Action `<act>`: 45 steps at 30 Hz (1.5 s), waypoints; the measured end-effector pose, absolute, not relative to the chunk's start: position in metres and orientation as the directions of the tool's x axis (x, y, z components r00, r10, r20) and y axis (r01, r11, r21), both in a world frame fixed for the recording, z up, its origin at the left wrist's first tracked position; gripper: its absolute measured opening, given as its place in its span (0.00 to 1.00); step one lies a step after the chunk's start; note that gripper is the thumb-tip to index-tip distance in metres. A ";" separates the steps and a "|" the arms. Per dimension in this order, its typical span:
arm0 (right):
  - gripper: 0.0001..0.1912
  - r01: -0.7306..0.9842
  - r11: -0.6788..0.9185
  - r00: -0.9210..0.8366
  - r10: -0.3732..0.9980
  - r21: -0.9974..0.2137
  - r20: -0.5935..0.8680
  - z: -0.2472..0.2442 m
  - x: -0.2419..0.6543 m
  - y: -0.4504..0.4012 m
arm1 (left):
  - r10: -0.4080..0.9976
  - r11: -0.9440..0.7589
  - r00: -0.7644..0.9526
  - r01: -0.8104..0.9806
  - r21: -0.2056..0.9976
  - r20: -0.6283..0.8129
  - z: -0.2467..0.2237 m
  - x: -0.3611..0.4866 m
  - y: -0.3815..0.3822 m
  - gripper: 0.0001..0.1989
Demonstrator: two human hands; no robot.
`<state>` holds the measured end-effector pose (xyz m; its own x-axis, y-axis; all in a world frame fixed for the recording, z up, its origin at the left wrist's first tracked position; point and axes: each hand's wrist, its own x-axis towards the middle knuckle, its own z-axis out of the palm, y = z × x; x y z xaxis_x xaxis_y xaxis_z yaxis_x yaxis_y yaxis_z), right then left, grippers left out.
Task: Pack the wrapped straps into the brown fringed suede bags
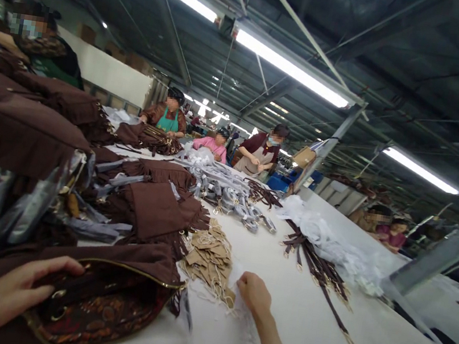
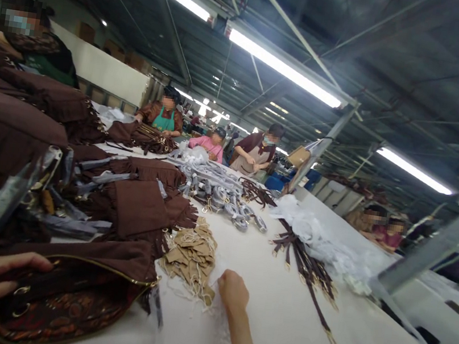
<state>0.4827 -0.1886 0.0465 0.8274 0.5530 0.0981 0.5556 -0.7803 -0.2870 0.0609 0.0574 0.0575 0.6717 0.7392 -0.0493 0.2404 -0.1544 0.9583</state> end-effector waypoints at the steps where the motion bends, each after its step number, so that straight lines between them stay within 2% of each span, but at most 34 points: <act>1: 0.09 0.556 -0.771 0.825 0.559 -0.309 0.089 0.049 0.488 -0.192 | 0.741 -0.155 0.669 0.245 0.957 -0.051 0.058 0.061 0.057 0.17; 6: 0.10 0.532 -0.689 0.816 0.573 -0.492 0.078 0.063 0.512 -0.211 | 0.731 -0.108 0.676 0.243 0.964 -0.089 0.051 0.060 0.063 0.17; 11: 0.13 0.516 -0.544 0.792 0.597 -0.661 0.127 0.084 0.509 -0.227 | 0.694 -0.024 0.711 0.179 0.984 -0.112 0.047 0.062 0.061 0.18; 16: 0.16 0.461 -0.463 0.765 0.640 -0.757 0.075 0.098 0.489 -0.220 | 0.708 -0.070 0.696 0.233 0.970 -0.116 0.054 0.064 0.053 0.23; 20: 0.17 0.507 -0.401 0.717 0.687 -0.763 0.116 0.093 0.474 -0.197 | 0.674 -0.120 0.733 0.227 0.967 -0.089 0.063 0.062 0.048 0.23; 24: 0.14 0.640 -0.398 0.656 0.729 -0.657 0.197 0.079 0.460 -0.163 | 0.647 -0.113 0.758 0.206 0.972 -0.086 0.070 0.062 0.047 0.22; 28: 0.10 0.810 -0.403 0.541 0.795 -0.427 0.276 0.067 0.448 -0.128 | 0.621 -0.139 0.780 0.211 0.968 -0.080 0.070 0.061 0.048 0.21; 32: 0.14 0.885 -0.421 0.460 0.856 -0.199 0.236 0.061 0.444 -0.096 | 0.610 -0.150 0.789 0.210 0.966 -0.077 0.064 0.058 0.051 0.22; 35: 0.12 0.899 -0.432 0.438 0.880 -0.076 0.181 0.059 0.447 -0.081 | 0.570 -0.141 0.817 0.203 0.969 -0.088 0.060 0.057 0.055 0.23; 40: 0.12 0.920 -0.391 0.386 0.915 0.031 0.117 0.059 0.457 -0.075 | 0.527 -0.129 0.839 0.235 0.963 -0.134 0.057 0.055 0.060 0.27; 45: 0.12 0.910 -0.414 0.404 0.902 0.037 0.155 0.062 0.464 -0.071 | 0.505 -0.111 0.851 0.232 0.966 -0.146 0.053 0.054 0.061 0.27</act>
<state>0.4638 -0.0710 0.0618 0.4037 0.9016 0.1551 0.9096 -0.4137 0.0373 0.0540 0.0611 0.0531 0.8505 0.5054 -0.1457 0.2316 -0.1112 0.9664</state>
